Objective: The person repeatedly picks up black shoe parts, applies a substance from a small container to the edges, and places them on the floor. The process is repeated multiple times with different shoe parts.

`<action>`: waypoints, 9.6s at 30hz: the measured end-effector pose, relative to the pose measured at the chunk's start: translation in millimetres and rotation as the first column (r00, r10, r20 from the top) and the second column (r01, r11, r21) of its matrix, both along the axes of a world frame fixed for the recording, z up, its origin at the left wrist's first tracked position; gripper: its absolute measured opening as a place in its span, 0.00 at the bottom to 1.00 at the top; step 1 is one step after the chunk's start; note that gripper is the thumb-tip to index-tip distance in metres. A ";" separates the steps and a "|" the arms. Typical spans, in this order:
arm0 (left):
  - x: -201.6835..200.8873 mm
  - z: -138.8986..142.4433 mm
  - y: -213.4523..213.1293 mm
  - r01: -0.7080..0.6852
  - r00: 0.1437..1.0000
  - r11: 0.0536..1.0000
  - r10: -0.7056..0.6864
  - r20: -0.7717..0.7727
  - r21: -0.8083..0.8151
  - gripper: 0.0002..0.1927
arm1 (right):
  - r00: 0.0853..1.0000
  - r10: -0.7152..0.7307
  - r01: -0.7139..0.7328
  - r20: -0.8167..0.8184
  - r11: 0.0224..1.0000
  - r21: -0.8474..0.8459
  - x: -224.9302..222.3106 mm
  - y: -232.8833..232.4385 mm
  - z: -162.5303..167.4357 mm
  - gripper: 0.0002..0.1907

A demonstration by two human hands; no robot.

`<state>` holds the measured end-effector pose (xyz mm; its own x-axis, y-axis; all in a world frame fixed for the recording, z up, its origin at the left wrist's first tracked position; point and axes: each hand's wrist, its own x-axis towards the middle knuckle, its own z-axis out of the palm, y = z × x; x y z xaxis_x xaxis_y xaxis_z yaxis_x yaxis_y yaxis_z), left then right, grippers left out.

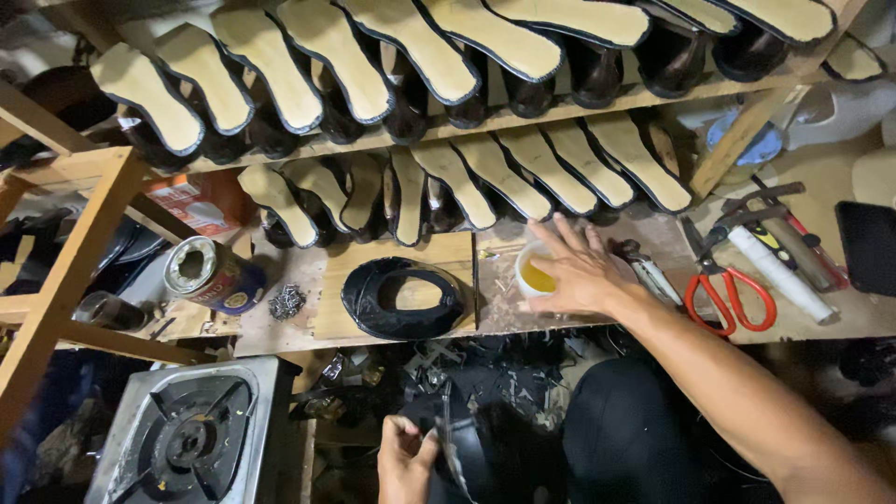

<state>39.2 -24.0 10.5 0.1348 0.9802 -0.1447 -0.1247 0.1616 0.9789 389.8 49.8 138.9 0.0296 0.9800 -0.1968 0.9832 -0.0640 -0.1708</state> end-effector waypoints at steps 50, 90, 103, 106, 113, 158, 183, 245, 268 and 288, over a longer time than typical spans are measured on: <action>152.5 121.4 74.4 0.451 0.828 0.802 -0.539 0.150 0.391 0.13 | 0.418 0.299 0.223 -0.858 0.881 0.416 -11.1 -138.1 4.7 0.18; 124.5 72.6 44.7 0.783 0.617 0.584 -0.772 0.149 -0.217 0.15 | 0.507 0.071 0.322 -0.859 0.909 0.265 -21.4 -111.4 2.9 0.20; 93.4 63.3 44.9 0.727 0.656 0.683 -0.664 0.359 -0.066 0.13 | 0.863 0.185 0.025 -0.471 0.914 0.405 -1.1 -63.7 2.8 0.10; 94.5 73.7 47.3 0.729 0.647 0.681 -0.655 0.389 -0.064 0.13 | 0.708 0.309 -0.053 -0.635 0.920 0.388 -11.2 -86.4 2.8 0.16; 107.2 79.5 54.4 0.739 0.633 0.672 -0.666 0.394 -0.051 0.16 | 0.680 0.381 -0.074 -0.626 0.886 0.459 -20.9 -120.7 -4.2 0.25; 70.5 59.9 41.2 0.633 0.730 0.735 -0.460 0.506 -0.245 0.08 | 0.996 0.077 -0.062 -0.033 0.942 0.331 6.7 -29.6 5.9 0.22; 97.2 90.8 30.8 0.536 0.749 0.840 -0.424 0.509 -0.088 0.07 | 0.804 0.479 -0.011 -0.353 0.605 0.796 -40.8 -147.4 -5.5 0.20; 89.8 82.7 41.4 0.592 0.739 0.792 -0.457 0.496 -0.153 0.07 | 0.887 0.169 -0.061 -0.430 0.965 0.253 25.8 -49.0 22.0 0.24; 113.7 106.7 25.2 0.478 0.749 0.870 -0.330 0.574 -0.124 0.10 | 0.287 0.584 0.067 -0.759 0.778 0.624 -31.9 -143.5 -19.4 0.27; 106.4 60.9 15.2 0.563 0.826 0.810 -0.543 0.150 -0.165 0.13 | 0.756 -0.014 0.251 -0.654 0.929 0.271 -18.0 -78.9 -11.1 0.26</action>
